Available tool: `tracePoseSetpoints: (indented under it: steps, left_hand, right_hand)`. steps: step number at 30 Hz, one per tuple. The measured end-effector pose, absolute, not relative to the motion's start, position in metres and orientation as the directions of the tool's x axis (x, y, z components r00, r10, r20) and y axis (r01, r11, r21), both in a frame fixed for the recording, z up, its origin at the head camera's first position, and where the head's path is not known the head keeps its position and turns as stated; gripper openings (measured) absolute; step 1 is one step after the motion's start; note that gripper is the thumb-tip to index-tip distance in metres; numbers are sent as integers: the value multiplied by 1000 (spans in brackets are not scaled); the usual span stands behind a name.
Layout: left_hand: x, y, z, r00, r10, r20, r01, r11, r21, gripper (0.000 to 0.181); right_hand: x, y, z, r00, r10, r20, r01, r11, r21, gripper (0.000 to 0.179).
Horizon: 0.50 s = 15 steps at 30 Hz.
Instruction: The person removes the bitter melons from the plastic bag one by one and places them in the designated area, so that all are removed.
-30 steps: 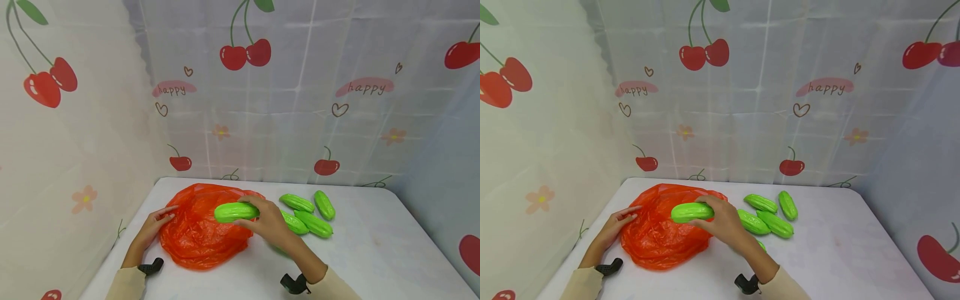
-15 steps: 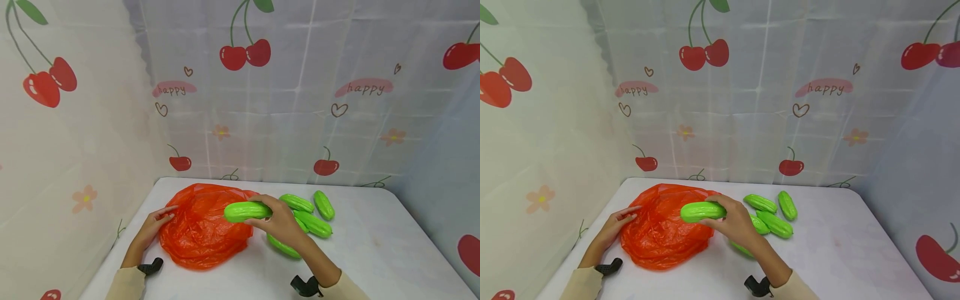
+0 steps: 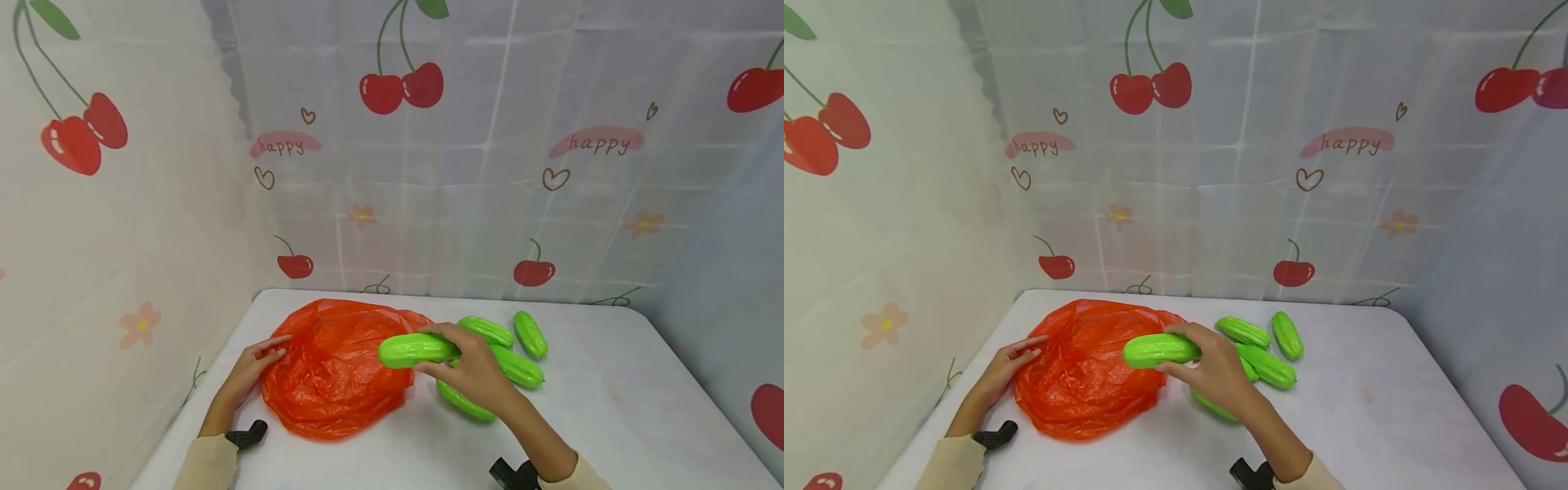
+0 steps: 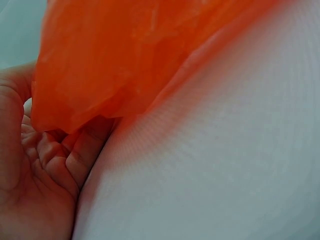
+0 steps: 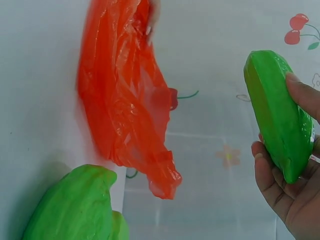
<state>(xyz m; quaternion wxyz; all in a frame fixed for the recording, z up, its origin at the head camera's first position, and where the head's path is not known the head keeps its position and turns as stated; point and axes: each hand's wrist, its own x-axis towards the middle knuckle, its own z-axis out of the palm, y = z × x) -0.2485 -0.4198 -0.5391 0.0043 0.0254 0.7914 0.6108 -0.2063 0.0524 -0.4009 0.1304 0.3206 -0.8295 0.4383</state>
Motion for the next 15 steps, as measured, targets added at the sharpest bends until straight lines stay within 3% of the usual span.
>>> tracePoseSetpoints:
  steps: [15]
  left_hand:
    - [-248, -418, -539, -997, 51, 54, 66, 261, 963, 46]
  right_hand:
    - [-199, 89, -404, -772, -354, 528, -636, 438, -635, 54]
